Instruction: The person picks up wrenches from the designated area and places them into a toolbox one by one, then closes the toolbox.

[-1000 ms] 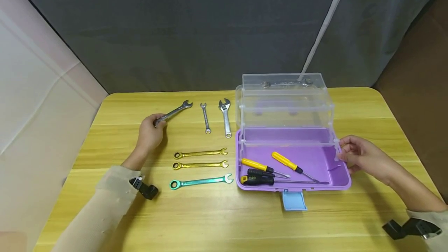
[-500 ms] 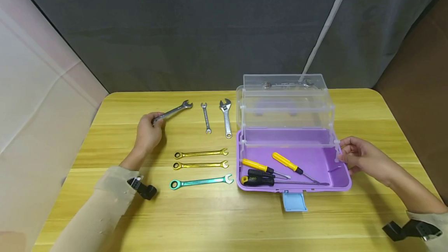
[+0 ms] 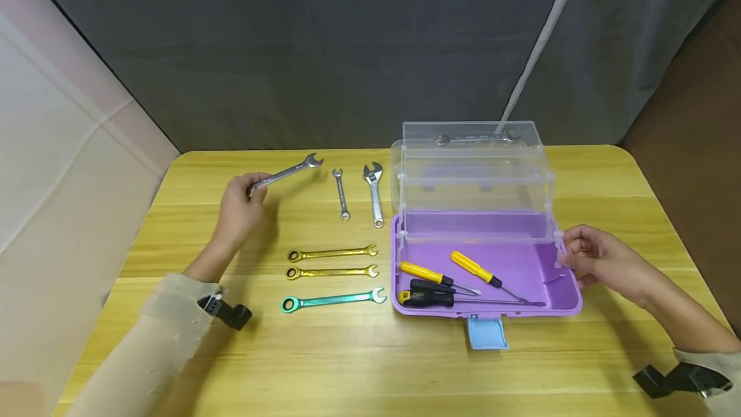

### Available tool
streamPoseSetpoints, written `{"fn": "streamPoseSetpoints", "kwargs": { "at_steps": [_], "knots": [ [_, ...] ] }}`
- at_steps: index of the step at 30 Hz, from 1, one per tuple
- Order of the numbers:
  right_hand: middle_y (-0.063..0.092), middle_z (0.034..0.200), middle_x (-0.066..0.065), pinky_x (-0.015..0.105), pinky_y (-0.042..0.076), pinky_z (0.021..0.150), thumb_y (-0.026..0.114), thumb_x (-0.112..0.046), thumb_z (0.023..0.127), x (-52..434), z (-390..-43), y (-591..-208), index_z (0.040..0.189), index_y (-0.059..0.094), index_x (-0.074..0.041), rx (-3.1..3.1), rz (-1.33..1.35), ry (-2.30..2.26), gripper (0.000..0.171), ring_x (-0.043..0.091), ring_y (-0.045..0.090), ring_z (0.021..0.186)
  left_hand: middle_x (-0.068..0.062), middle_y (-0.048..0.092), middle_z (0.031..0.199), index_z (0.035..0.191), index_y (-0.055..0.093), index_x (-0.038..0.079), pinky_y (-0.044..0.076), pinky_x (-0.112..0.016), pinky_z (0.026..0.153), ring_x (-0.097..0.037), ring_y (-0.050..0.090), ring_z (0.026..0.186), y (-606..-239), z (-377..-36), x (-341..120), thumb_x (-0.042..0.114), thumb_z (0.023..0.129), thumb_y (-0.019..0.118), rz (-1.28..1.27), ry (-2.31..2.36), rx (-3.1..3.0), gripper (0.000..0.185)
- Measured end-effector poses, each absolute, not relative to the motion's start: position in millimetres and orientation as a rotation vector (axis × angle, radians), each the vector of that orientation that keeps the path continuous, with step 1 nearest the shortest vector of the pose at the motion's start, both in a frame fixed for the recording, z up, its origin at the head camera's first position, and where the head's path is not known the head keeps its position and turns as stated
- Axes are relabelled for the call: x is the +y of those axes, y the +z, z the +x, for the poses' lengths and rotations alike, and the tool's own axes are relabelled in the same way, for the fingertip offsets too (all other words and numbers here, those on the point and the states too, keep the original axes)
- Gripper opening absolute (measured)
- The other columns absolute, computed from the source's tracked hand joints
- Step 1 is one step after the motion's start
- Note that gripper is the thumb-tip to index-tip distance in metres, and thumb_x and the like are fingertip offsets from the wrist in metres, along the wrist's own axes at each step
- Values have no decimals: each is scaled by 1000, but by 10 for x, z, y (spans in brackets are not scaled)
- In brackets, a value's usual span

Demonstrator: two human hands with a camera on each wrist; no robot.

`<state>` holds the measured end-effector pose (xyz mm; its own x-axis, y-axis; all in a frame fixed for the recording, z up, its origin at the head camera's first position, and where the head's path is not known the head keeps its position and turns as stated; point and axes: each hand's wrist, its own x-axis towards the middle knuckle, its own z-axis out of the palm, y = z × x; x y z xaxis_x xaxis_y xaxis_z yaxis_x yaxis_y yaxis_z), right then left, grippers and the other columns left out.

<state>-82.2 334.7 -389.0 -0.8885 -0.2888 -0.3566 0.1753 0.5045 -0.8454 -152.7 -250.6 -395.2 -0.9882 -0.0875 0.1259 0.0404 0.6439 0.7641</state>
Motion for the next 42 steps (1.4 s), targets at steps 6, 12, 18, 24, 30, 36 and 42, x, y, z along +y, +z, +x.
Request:
{"fn": "streamPoseSetpoints", "kwargs": {
  "at_steps": [6,12,18,24,30,36,42],
  "knots": [
    [59,97,9,38,60,66,56,-3,103,3356,-817,-3891,127,40,12,2289,-93,-1370,33,16,64,80,-20,49,102,128,61,-10,35,-30,68,-23,41,87,-3818,-1524,-2435,7,108,46,-11,-1260,-2694,30],
    [60,96,9,37,59,65,57,-4,103,3354,-813,-3893,127,40,12,2281,-89,-1376,33,16,64,79,-21,52,105,128,61,-9,36,-31,69,-24,42,85,-3664,-1526,-2315,8,108,46,-65,-1264,-2708,30],
    [59,96,9,37,59,65,57,-4,102,3357,-817,-3896,126,41,13,2283,-90,-1375,33,16,64,79,-14,53,97,130,61,-5,34,-23,56,-17,41,68,-3500,-1527,-2223,11,109,46,-84,-1310,-2732,31],
    [58,96,9,36,59,65,58,-3,102,3366,-814,-3901,126,41,12,2279,-88,-1381,33,16,63,79,-14,52,102,130,62,-1,36,-27,61,-19,42,76,-3346,-1550,-2069,14,109,46,-109,-1322,-2729,30],
    [59,96,8,36,59,65,57,-3,102,3371,-812,-3901,125,41,12,2281,-90,-1381,32,16,63,79,-14,52,103,128,64,-2,36,-29,66,-23,43,82,-3207,-1610,-1875,11,108,48,-168,-1324,-2698,28],
    [59,96,9,36,59,65,58,-4,102,3364,-813,-3901,126,41,12,2278,-93,-1386,33,17,63,79,-13,51,103,128,64,-2,36,-28,64,-22,42,79,-3119,-1680,-1704,10,108,49,-234,-1357,-2688,27],
    [59,96,9,36,59,65,57,-3,102,3362,-818,-3897,127,40,13,2279,-96,-1385,34,16,63,79,-13,52,104,129,64,-1,36,-28,66,-22,43,81,-3006,-1814,-1514,9,108,50,-293,-1378,-2692,27]
  ]
}}
